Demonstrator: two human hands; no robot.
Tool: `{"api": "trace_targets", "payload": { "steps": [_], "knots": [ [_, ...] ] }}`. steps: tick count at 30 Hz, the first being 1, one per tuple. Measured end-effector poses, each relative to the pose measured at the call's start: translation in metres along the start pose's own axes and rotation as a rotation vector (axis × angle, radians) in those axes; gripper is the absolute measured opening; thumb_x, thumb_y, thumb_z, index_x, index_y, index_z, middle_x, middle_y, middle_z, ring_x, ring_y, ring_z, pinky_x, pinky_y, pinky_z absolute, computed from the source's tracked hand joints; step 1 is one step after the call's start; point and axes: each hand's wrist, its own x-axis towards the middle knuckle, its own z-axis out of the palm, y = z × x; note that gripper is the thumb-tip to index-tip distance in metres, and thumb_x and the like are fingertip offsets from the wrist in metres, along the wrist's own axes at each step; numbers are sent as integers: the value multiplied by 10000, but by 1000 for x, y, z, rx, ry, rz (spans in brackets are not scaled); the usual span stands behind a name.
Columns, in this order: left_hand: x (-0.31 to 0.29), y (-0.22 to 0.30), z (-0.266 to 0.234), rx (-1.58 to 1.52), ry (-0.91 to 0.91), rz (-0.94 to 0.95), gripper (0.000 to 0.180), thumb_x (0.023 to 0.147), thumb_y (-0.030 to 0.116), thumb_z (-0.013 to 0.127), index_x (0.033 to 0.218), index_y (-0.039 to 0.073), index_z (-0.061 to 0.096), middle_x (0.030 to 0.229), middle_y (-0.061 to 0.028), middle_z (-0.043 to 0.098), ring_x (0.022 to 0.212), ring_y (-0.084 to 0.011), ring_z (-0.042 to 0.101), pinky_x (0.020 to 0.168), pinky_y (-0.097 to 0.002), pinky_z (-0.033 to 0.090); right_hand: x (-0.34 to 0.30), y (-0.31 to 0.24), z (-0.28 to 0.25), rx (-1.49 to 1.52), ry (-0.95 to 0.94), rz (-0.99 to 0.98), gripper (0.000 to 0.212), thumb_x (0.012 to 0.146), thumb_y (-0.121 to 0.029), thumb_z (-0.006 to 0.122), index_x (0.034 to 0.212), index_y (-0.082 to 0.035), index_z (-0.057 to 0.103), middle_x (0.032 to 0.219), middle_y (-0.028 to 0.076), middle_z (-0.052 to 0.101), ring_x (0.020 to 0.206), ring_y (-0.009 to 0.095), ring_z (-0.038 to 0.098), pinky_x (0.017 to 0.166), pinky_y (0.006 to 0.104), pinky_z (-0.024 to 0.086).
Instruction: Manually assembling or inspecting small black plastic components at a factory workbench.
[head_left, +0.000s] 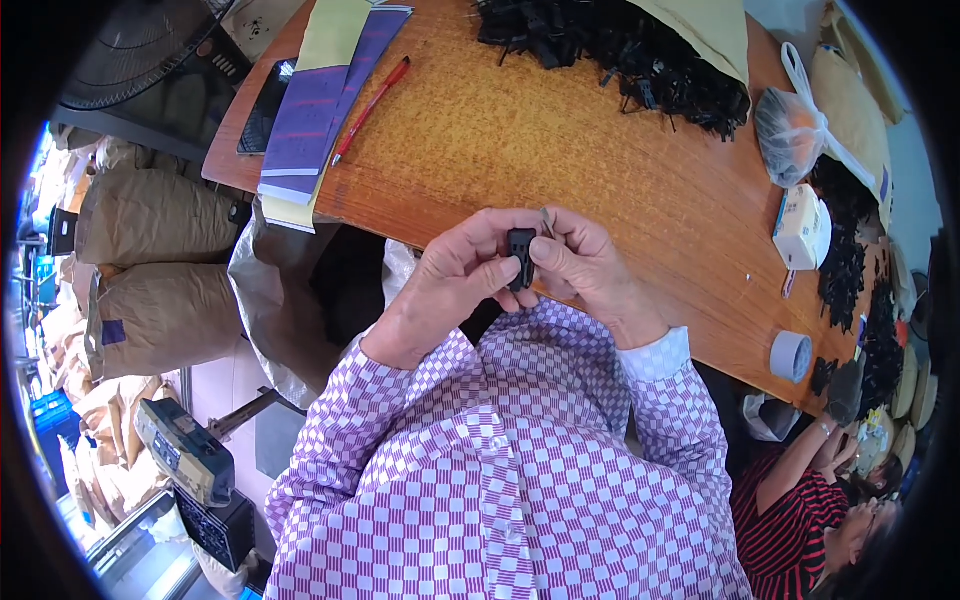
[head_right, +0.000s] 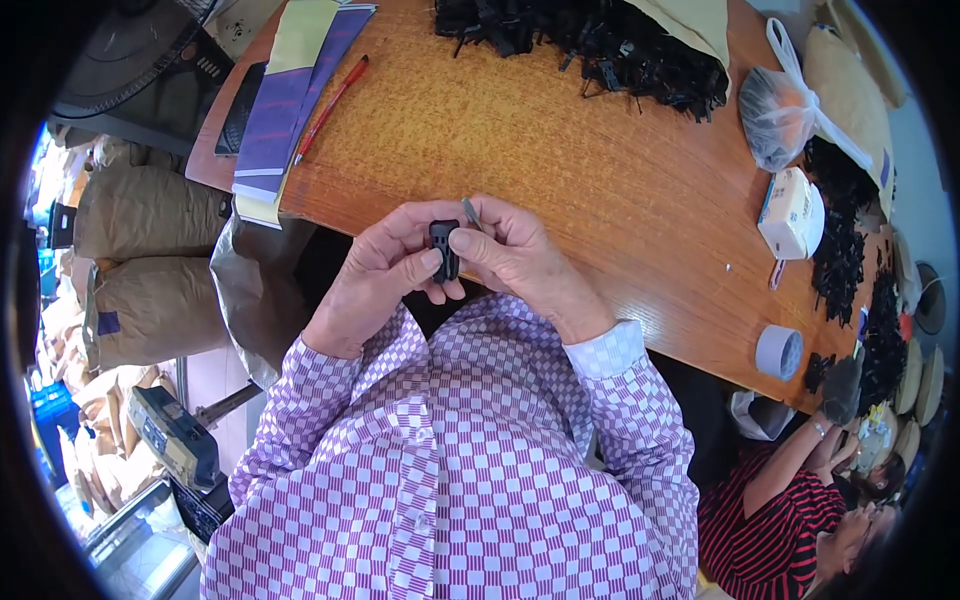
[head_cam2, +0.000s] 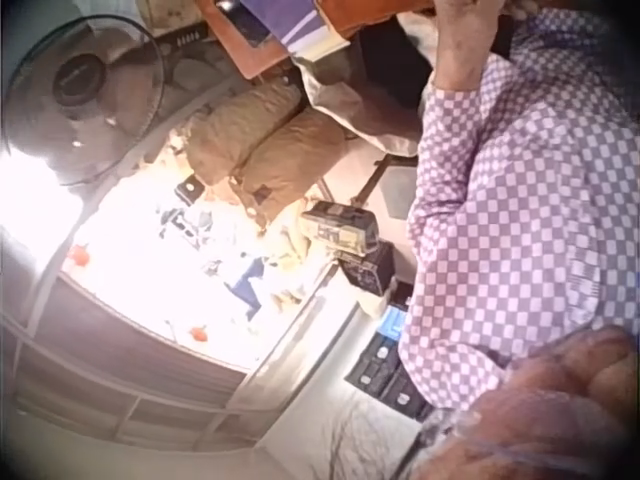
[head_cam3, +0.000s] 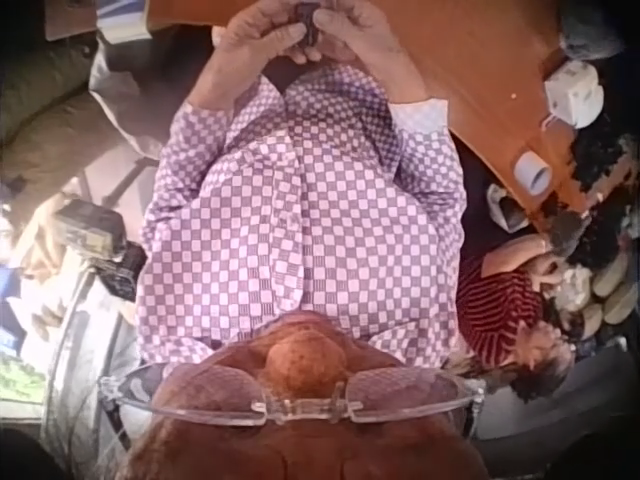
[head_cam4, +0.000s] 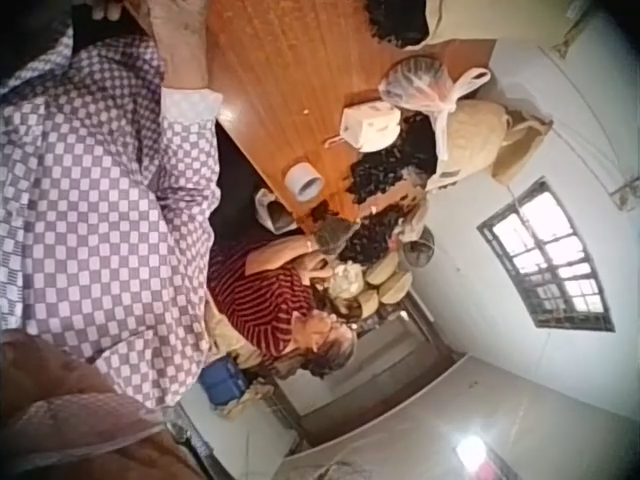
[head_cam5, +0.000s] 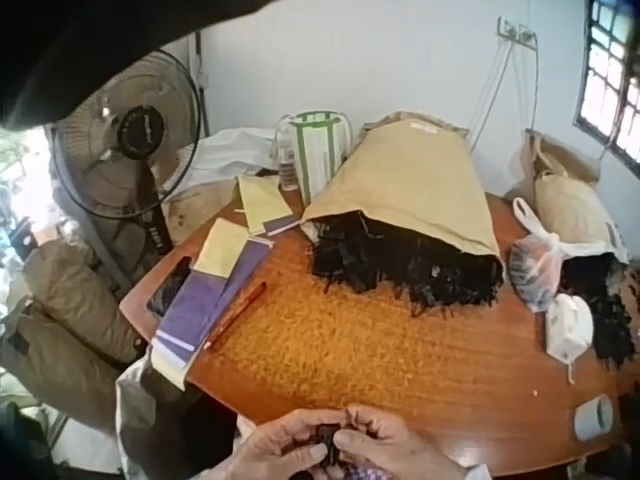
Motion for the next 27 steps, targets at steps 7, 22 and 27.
{"api": "trace_targets", "payload": {
  "steps": [7,22,27],
  "knots": [
    [3,-26,12,461,32,220,443,894,-47,547,1303,49,407,1015,-34,572,828,-84,599,714,-215,512,-16,8,7,-267,90,-89,156,943,-174,582,998,-28,574,853,-25,548,753,40,497,645,189,425],
    [9,-15,3,464,166,129,248,889,-68,521,1091,19,406,893,-44,526,790,-106,607,656,-255,543,-10,-3,25,-761,193,-102,161,1001,-171,451,982,-44,548,710,-22,473,666,67,481,598,209,405],
    [21,-27,-5,843,444,349,284,828,-32,615,1050,34,450,769,-153,574,675,-261,625,584,-343,479,15,10,21,-801,227,-259,143,1000,-160,453,953,-50,532,728,-13,474,682,67,475,609,223,402]
  ]
}}
